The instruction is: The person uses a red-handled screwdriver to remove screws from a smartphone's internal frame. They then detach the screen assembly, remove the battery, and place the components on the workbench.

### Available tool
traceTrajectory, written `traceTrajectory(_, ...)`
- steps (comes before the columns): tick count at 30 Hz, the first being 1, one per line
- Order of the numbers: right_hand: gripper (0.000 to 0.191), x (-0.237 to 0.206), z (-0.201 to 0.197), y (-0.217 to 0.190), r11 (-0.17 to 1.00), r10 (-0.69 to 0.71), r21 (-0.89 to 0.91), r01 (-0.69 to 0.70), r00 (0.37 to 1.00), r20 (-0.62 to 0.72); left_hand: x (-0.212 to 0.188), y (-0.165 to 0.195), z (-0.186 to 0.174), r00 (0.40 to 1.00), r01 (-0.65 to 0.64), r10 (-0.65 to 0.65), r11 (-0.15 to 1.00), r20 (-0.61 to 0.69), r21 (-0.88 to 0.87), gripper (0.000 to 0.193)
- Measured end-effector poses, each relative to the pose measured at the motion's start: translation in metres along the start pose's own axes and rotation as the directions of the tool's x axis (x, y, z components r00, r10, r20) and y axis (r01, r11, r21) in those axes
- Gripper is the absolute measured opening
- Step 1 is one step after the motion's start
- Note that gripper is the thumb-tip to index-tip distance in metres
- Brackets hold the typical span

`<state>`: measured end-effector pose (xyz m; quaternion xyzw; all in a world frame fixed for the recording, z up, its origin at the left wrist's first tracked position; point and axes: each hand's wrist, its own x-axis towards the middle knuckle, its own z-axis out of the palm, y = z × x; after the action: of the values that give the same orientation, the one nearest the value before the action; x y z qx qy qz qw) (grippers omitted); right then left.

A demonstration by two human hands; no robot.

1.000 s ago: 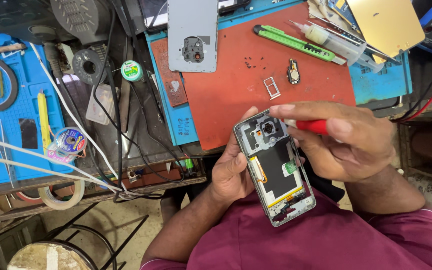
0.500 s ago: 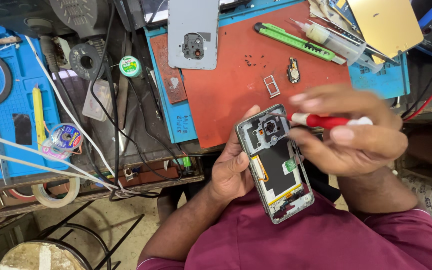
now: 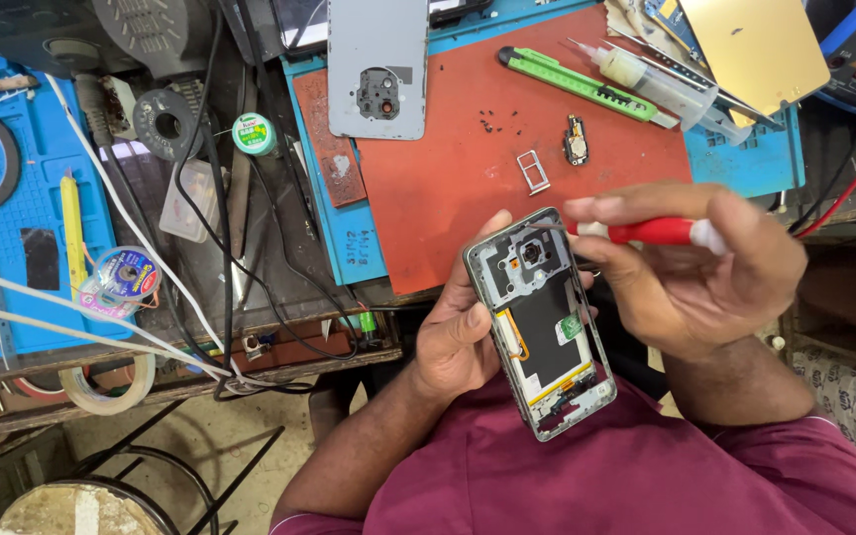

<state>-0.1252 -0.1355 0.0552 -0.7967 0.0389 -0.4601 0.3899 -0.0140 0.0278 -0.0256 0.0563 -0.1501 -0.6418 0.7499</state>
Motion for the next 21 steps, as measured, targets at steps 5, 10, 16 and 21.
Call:
traceTrajectory(5, 0.084, 0.002, 0.005, -0.001, 0.991, -0.098, -0.091, 0.098, 0.995, -0.003, -0.003, 0.001, -0.002, 0.995, 0.042, -0.033, 0.995, -0.098, 0.091, 0.073)
traceTrajectory(10, 0.076, -0.004, 0.005, -0.003, 0.996, 0.071, -0.054, -0.073, 0.997, -0.042, -0.002, -0.001, -0.002, 1.0, -0.004, 0.004, 1.0, -0.002, -0.006, 0.072)
traceTrajectory(16, 0.086, -0.011, 0.005, 0.008, 0.99, -0.101, -0.103, 0.095, 0.994, -0.048, -0.002, 0.001, -0.001, 0.999, 0.009, -0.009, 1.0, -0.038, 0.012, 0.074)
traceTrajectory(21, 0.084, -0.012, 0.003, 0.003, 0.997, 0.041, 0.061, -0.04, 0.999, -0.014, -0.002, 0.0, -0.001, 1.0, -0.001, 0.001, 1.0, -0.012, 0.006, 0.071)
